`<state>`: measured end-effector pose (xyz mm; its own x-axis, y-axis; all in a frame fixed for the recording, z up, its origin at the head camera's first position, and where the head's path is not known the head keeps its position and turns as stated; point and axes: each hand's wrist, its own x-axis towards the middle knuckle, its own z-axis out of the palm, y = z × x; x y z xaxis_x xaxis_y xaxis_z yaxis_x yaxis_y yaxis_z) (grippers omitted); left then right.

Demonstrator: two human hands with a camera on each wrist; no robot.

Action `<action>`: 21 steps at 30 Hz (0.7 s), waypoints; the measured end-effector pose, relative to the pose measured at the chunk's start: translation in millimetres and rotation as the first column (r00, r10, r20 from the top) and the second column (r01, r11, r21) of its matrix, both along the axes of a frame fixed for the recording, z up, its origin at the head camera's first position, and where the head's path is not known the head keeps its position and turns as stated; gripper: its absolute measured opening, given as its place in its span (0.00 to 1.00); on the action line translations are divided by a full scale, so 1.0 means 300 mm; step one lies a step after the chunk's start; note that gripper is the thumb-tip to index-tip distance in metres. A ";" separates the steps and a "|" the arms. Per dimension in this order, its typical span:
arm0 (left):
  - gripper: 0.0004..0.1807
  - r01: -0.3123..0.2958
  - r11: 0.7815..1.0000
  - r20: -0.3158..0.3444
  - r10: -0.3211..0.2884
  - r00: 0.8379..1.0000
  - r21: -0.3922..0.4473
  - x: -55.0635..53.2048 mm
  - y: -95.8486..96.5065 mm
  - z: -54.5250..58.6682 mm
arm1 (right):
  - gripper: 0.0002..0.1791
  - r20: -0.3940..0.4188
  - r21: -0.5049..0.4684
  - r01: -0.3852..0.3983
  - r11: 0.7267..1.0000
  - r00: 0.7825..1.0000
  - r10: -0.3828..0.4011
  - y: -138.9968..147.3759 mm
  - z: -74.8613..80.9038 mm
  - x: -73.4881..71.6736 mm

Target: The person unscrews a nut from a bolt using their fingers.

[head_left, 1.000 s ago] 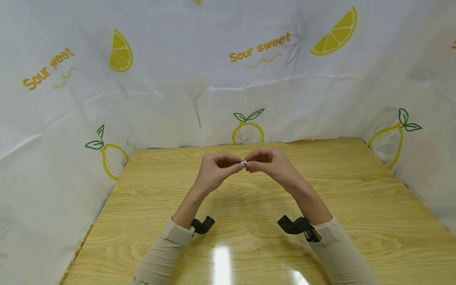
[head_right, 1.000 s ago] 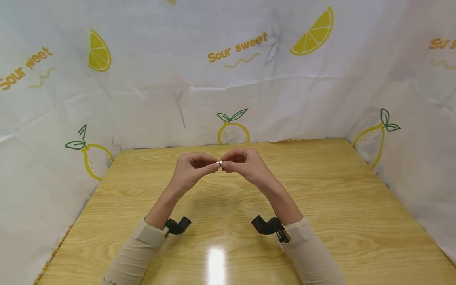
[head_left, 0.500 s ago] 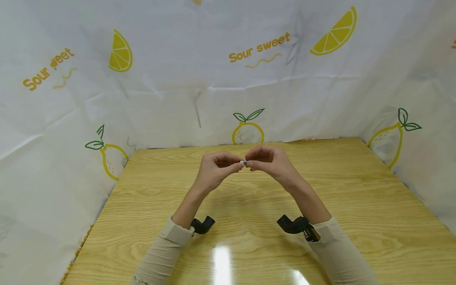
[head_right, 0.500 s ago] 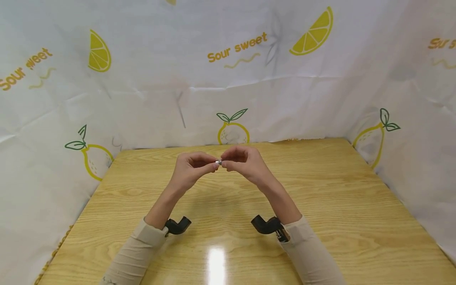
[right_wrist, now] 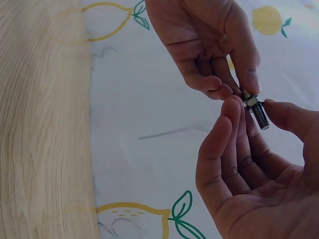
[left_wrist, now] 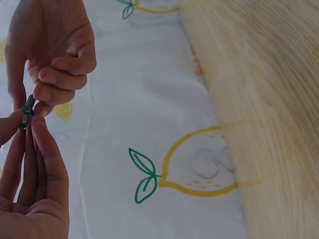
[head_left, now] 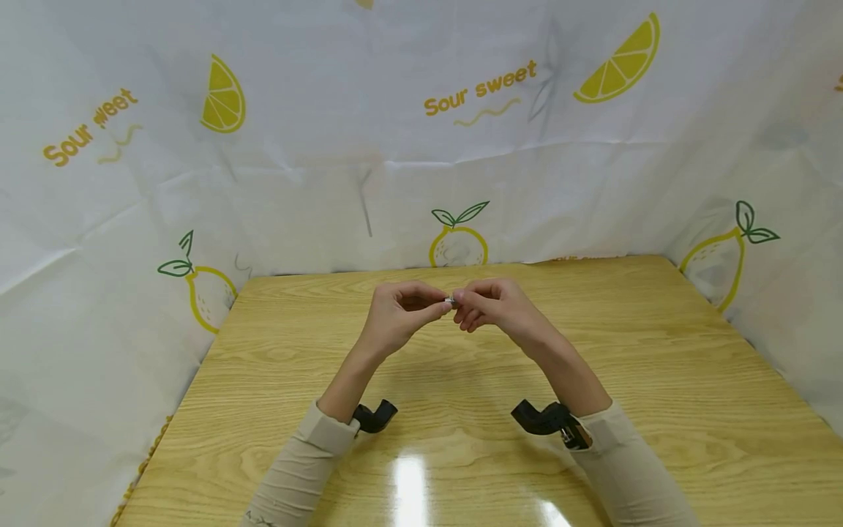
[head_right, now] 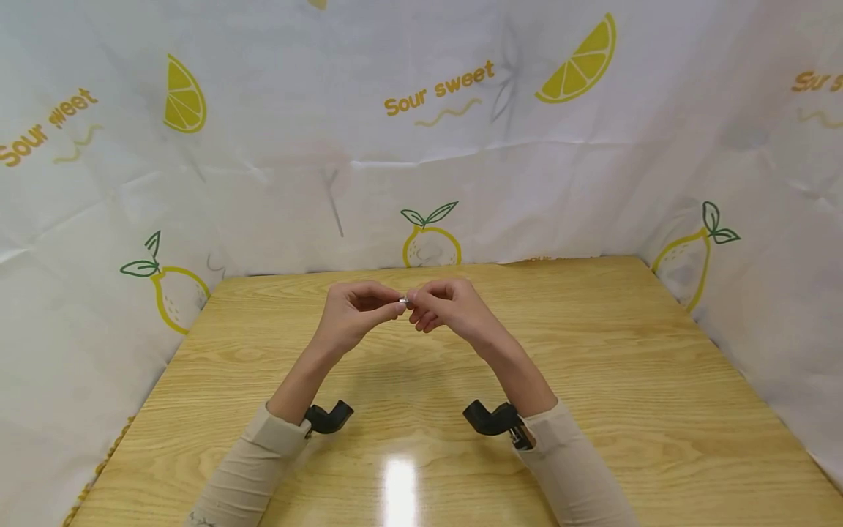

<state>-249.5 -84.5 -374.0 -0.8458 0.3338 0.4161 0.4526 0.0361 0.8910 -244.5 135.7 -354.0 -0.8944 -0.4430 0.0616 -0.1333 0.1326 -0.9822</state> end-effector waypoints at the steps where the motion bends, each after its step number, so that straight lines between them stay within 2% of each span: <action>1: 0.06 0.000 1.000 0.000 0.000 1.000 -0.001 0.000 0.000 0.000 | 0.18 0.001 -0.005 -0.002 1.000 1.000 0.002 0.001 0.000 0.001; 21: 0.06 0.022 1.000 0.009 -0.023 1.000 0.017 0.001 0.002 0.000 | 0.14 -0.052 -0.052 -0.018 0.998 0.999 0.015 0.016 0.008 0.012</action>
